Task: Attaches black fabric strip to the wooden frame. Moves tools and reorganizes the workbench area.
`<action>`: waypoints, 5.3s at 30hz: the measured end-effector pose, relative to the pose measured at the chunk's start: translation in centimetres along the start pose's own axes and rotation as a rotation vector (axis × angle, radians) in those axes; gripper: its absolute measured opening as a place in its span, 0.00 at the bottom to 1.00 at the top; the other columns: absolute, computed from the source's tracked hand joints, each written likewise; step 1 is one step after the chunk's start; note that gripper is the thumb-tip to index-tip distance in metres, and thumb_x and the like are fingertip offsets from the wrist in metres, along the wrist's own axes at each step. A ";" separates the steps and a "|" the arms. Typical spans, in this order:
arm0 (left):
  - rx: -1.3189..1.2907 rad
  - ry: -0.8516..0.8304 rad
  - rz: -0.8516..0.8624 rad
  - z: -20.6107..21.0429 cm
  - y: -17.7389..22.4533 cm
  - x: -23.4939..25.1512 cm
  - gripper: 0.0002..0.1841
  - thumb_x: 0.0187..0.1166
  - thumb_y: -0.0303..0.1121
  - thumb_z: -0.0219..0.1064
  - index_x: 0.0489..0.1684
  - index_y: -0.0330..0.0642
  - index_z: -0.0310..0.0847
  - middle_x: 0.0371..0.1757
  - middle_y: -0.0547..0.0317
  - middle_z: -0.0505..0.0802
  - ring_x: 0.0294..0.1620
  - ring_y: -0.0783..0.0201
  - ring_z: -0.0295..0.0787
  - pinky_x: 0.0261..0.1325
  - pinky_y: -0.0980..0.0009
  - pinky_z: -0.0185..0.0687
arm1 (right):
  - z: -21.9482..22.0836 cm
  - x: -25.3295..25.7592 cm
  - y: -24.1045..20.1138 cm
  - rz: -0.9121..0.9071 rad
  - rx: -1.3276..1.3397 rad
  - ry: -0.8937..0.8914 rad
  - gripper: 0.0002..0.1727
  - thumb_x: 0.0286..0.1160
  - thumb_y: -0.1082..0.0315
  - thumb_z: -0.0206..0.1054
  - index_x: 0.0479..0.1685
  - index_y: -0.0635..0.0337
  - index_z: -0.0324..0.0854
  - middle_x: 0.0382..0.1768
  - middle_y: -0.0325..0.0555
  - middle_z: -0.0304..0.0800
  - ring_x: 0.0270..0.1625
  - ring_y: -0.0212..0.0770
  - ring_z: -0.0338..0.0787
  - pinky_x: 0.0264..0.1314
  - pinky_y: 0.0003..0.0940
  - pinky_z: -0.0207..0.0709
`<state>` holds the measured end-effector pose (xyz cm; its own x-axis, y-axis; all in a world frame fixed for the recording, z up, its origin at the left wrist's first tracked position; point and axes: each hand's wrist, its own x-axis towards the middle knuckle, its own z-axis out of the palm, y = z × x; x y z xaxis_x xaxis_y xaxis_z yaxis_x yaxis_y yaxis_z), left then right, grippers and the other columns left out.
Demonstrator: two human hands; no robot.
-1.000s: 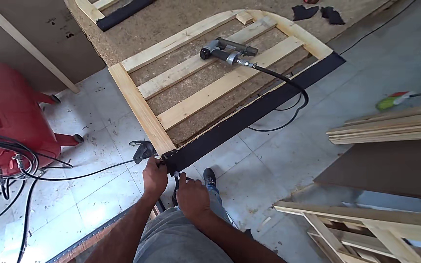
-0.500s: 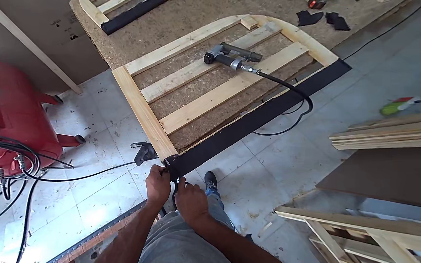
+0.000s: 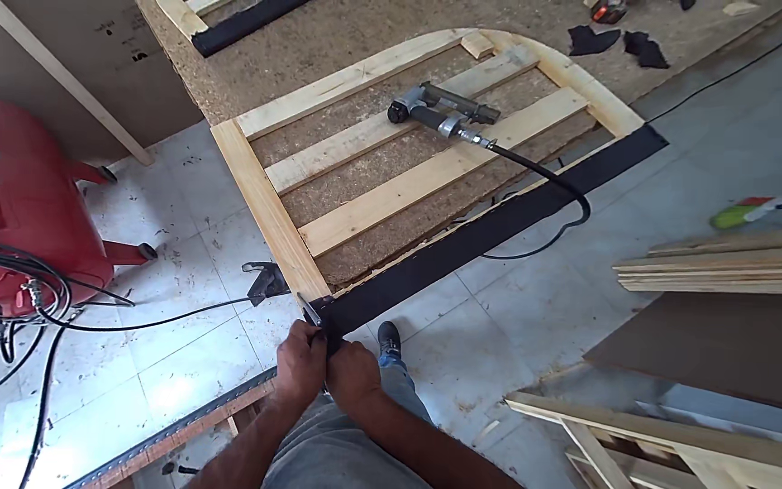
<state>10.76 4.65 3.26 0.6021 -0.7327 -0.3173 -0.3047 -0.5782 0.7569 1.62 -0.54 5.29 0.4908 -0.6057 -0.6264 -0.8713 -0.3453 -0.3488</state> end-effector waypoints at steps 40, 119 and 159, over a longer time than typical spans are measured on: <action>-0.477 -0.028 -0.021 0.7 14.6 18.4 0.40 0.75 0.34 0.77 0.89 0.43 0.60 0.70 0.43 0.88 0.61 0.51 0.92 0.66 0.50 0.89 | -25.0 10.6 27.2 -0.275 -0.003 0.064 0.32 0.73 0.64 0.71 0.79 0.66 0.76 0.52 0.68 0.90 0.57 0.68 0.89 0.64 0.68 0.78; 0.512 -0.132 -0.016 0.5 -0.5 8.0 0.09 0.83 0.36 0.64 0.41 0.55 0.94 0.51 0.66 0.91 0.62 0.59 0.84 0.63 0.54 0.79 | -11.0 15.5 10.8 -1.042 -0.666 0.064 0.19 0.81 0.61 0.61 0.69 0.50 0.83 0.35 0.51 0.88 0.45 0.55 0.89 0.52 0.51 0.80; 0.296 -0.079 -0.231 -0.3 -1.8 6.4 0.16 0.83 0.36 0.68 0.67 0.58 0.88 0.59 0.60 0.92 0.56 0.59 0.91 0.64 0.51 0.87 | -18.7 12.3 14.0 -0.490 -0.358 -0.310 0.33 0.76 0.53 0.64 0.84 0.49 0.73 0.60 0.53 0.90 0.66 0.57 0.87 0.70 0.58 0.78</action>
<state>15.40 1.06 0.04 0.6245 -0.5894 -0.5125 -0.3743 -0.8018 0.4659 -4.50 -26.24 5.74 0.7577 -0.1039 -0.6442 -0.4672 -0.7756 -0.4245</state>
